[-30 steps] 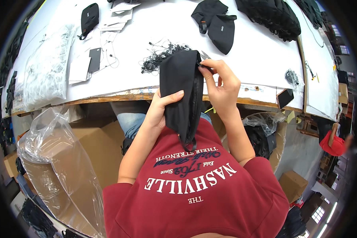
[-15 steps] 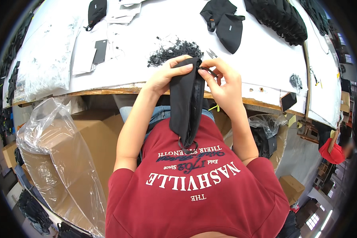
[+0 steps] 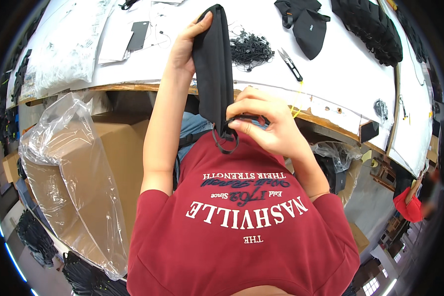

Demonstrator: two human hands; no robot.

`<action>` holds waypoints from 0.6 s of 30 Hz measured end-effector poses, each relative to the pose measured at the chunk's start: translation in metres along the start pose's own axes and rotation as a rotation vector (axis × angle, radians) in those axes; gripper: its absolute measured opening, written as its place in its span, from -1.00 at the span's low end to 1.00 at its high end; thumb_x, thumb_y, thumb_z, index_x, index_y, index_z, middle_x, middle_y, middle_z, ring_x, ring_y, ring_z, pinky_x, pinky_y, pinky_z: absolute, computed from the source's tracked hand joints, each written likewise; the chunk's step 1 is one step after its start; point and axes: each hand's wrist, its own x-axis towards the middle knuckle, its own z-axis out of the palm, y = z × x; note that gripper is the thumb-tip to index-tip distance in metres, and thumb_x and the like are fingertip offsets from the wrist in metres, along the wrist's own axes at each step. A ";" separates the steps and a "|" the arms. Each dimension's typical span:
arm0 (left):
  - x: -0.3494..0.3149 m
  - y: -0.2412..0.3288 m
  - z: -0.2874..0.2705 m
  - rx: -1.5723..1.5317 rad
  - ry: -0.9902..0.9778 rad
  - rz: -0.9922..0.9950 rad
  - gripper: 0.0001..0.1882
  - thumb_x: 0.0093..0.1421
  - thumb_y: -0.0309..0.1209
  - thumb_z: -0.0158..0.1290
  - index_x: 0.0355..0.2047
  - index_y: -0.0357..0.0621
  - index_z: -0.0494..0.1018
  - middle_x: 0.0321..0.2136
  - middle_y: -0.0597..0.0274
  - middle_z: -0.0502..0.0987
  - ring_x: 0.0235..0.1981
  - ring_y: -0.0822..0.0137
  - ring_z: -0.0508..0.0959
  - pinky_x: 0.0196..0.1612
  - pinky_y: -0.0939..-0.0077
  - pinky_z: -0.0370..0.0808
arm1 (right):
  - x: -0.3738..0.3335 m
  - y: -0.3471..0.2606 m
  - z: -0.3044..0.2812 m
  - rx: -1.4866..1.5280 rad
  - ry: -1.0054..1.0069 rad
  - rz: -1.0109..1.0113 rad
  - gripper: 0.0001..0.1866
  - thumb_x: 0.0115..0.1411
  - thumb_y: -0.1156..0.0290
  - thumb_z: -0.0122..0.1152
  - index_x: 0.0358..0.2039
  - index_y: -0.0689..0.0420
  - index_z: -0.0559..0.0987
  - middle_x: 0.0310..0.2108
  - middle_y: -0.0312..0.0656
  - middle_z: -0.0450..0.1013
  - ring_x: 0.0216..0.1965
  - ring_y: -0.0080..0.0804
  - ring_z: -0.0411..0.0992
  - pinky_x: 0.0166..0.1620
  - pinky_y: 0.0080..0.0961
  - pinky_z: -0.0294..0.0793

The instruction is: Sort and attach tags to black fabric bags in a manufacturing environment.

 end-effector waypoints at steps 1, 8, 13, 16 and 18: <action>0.000 0.001 0.001 0.014 -0.015 0.029 -0.78 0.20 -0.31 0.13 -0.21 -0.17 0.51 -0.40 0.25 0.61 -0.47 0.46 0.60 -0.40 0.62 0.55 | -0.001 0.000 0.001 0.004 -0.005 0.001 -0.85 -0.02 0.62 0.26 -0.37 0.23 0.57 -0.45 -0.23 0.42 -0.42 -0.43 0.40 -0.33 -0.57 0.37; -0.010 0.001 0.021 0.087 0.189 0.033 -0.72 0.23 -0.33 0.08 -0.10 -0.19 0.45 -0.36 0.27 0.55 -0.41 0.47 0.53 -0.36 0.66 0.47 | -0.002 -0.007 0.005 -0.046 0.064 0.018 -0.86 -0.01 0.61 0.26 -0.38 0.25 0.54 -0.47 -0.23 0.41 -0.43 -0.46 0.39 -0.35 -0.59 0.34; -0.005 -0.002 0.010 0.166 0.169 0.029 -0.75 0.23 -0.32 0.08 -0.15 -0.19 0.47 -0.37 0.29 0.54 -0.44 0.44 0.52 -0.37 0.62 0.47 | 0.000 -0.006 0.002 -0.050 0.068 -0.015 -0.87 0.03 0.53 0.26 -0.37 0.18 0.54 -0.47 -0.23 0.41 -0.47 -0.36 0.42 -0.38 -0.52 0.38; 0.000 -0.002 -0.002 0.058 0.166 -0.012 -0.75 0.22 -0.31 0.09 -0.16 -0.19 0.48 -0.37 0.28 0.55 -0.43 0.44 0.52 -0.36 0.63 0.47 | -0.002 -0.004 0.000 -0.096 0.010 -0.009 -0.89 0.04 0.51 0.26 -0.38 0.18 0.54 -0.45 -0.23 0.41 -0.49 -0.36 0.40 -0.39 -0.52 0.38; -0.003 0.001 0.005 0.101 0.259 0.029 -0.75 0.23 -0.31 0.09 -0.15 -0.19 0.48 -0.35 0.28 0.56 -0.40 0.45 0.54 -0.34 0.61 0.49 | -0.002 0.002 -0.001 -0.088 0.007 -0.019 -0.88 0.05 0.49 0.26 -0.38 0.18 0.53 -0.44 -0.23 0.41 -0.48 -0.38 0.40 -0.38 -0.53 0.38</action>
